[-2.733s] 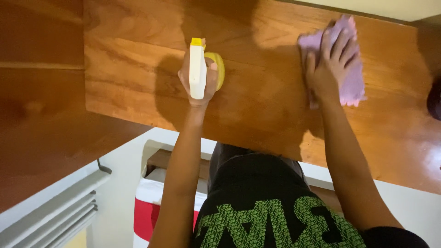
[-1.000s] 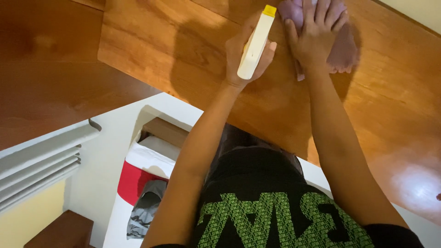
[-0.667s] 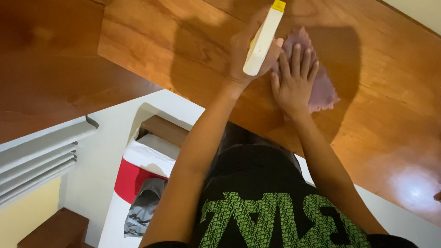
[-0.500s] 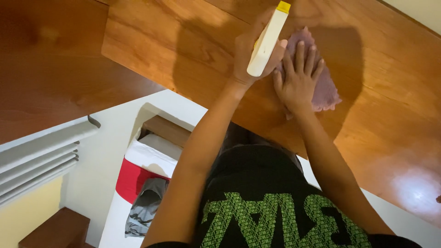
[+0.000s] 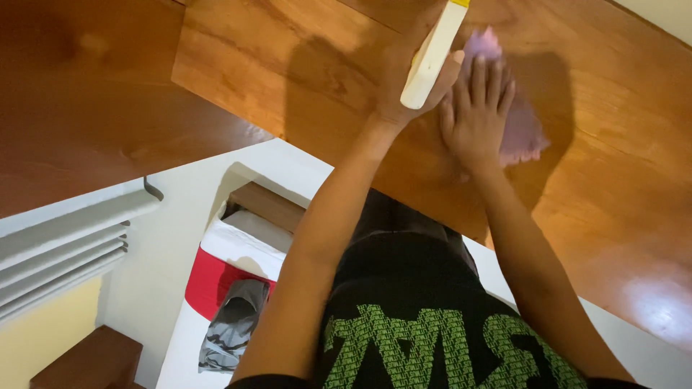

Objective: Wiping and cleaning a wooden shelf or desk with a spray bottle and a cloth.

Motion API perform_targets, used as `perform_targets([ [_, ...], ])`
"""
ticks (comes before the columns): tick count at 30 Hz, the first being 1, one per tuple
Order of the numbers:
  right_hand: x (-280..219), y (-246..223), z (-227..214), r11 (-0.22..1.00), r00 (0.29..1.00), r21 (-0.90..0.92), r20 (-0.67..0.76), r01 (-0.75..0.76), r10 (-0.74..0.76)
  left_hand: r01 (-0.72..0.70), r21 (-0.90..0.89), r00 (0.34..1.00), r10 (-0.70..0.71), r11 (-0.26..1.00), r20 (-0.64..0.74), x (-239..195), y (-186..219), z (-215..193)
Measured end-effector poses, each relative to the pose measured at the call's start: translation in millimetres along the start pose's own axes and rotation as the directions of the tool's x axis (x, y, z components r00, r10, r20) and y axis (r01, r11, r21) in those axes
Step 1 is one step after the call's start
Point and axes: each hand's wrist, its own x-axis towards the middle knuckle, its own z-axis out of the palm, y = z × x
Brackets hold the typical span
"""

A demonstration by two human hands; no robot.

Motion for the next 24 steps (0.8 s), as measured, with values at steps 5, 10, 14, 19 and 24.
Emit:
perform_targets([
  [5,-60.5,-3.3,1.4,0.988,0.973,-0.017,-0.174,0.154,-0.154,-0.049,-0.039,0.999,0.048,0.998,-0.012,9.1,24.5,-12.8],
  [10,-22.1,12.5,5.1,0.997,0.986,-0.061,0.157,-0.054,0.063,-0.111,0.099,0.988,0.120,0.989,-0.094,-9.0,5.6,-36.9],
  [14,35.7,-2.5,1.4,0.993,0.952,0.001,-0.284,0.117,-0.111,-0.092,-0.131,0.985,0.071,0.987,-0.156,-35.3,-6.0,-65.2],
  [19,53.7,-62.5,-21.4,0.998,0.983,-0.050,0.180,-0.031,0.040,0.045,0.156,0.984,-0.017,0.987,-0.175,-44.9,19.4,-104.4],
  [24,-21.3,-67.4,25.5,0.957,0.952,-0.022,-0.097,0.288,-0.289,0.048,0.286,0.965,0.029,0.957,-0.259,-38.5,28.2,-119.2],
])
